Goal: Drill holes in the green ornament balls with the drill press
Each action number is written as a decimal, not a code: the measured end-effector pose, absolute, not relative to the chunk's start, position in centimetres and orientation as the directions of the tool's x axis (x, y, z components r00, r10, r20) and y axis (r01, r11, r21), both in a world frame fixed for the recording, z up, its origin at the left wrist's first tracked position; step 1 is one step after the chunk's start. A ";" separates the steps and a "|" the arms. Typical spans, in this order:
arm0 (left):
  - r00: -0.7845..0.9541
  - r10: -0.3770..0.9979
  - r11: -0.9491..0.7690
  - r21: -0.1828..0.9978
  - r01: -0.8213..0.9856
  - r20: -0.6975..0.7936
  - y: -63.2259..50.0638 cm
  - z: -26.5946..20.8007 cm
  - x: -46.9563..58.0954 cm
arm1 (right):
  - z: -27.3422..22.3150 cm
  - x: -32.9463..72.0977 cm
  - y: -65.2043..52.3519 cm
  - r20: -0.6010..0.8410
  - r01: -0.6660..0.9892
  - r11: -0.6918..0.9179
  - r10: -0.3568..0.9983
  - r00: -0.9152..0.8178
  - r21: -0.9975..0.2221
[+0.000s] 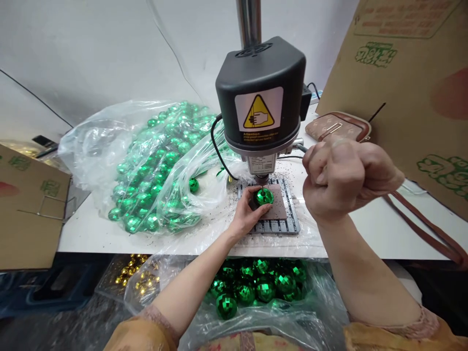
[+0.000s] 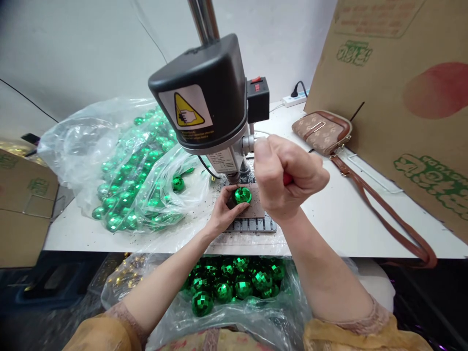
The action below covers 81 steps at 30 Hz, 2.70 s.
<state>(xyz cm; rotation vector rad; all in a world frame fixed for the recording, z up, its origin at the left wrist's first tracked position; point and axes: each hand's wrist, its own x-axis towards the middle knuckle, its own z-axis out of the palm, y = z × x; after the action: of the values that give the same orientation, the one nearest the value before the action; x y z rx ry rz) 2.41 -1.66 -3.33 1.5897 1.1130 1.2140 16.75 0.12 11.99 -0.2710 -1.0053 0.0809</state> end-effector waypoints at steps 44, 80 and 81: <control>0.694 0.696 -0.702 0.380 0.602 0.185 -16.6 -3.7 -5.8 | 16.0 17.0 0.5 0.787 0.090 0.893 0.336 0.516 -0.440; -0.053 0.994 0.027 -0.239 0.971 -0.100 5.8 5.1 -12.2 | 15.1 17.1 -0.2 0.753 0.028 0.885 0.378 0.538 -0.465; -0.030 0.996 0.012 -0.212 0.977 -0.080 5.5 5.5 -12.3 | 15.1 17.1 -0.2 0.751 0.033 0.884 0.375 0.544 -0.466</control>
<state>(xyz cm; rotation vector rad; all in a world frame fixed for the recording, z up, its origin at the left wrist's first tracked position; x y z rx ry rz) -12.28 5.45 5.49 2.2489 2.2978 -0.3382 17.07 -0.19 15.10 -0.4607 -0.9833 0.2114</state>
